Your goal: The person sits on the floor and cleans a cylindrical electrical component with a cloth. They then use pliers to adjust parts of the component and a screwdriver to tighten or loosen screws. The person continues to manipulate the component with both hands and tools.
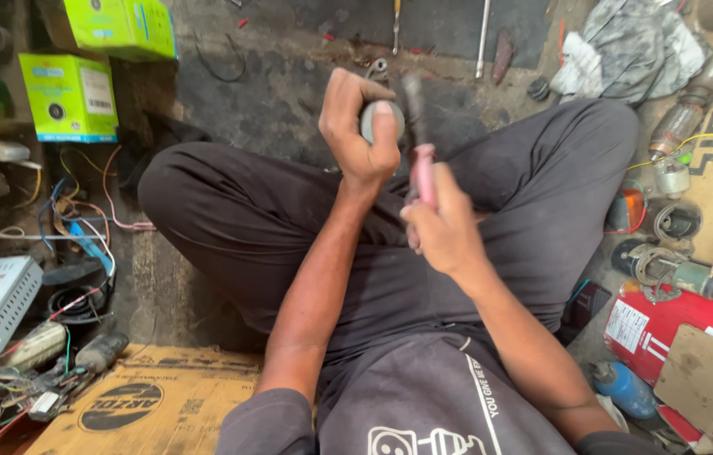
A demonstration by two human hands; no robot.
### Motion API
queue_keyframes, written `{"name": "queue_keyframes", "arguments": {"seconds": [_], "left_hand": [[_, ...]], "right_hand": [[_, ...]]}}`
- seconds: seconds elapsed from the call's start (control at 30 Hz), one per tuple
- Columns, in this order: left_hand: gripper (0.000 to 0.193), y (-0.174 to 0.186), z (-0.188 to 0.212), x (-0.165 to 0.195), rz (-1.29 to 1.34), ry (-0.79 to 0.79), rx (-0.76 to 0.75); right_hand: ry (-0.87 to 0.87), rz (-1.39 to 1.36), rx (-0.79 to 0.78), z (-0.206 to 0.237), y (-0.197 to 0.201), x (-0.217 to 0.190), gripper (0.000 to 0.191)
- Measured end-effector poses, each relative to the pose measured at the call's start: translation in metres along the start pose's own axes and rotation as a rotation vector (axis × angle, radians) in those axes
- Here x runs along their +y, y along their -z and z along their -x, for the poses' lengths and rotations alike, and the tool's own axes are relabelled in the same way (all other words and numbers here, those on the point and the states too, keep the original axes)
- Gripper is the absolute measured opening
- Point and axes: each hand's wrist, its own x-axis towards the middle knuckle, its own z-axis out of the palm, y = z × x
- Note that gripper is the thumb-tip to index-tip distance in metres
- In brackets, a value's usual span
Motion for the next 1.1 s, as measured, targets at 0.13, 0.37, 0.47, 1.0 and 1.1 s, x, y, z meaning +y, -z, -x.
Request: {"name": "queue_keyframes", "arguments": {"seconds": [0.13,0.37,0.47,1.0,1.1], "left_hand": [[0.02,0.002,0.0,0.001,0.021,0.052,0.013],[0.02,0.003,0.001,0.002,0.083,0.066,0.024],[0.02,0.002,0.003,0.005,0.043,0.059,-0.017],[0.019,0.001,-0.007,0.01,0.139,0.002,-0.176],[0.024,0.013,-0.035,0.009,0.418,0.016,-0.507]], "right_hand": [[0.699,-0.187,0.147,0.003,-0.003,0.002,0.042],[0.291,0.088,0.088,0.011,-0.012,0.008,0.046],[0.723,-0.064,0.206,0.014,-0.009,0.009,0.054],[0.07,-0.414,-0.07,-0.002,0.021,0.047,0.062],[0.349,-0.294,0.065,-0.008,0.054,0.048,0.049]]}}
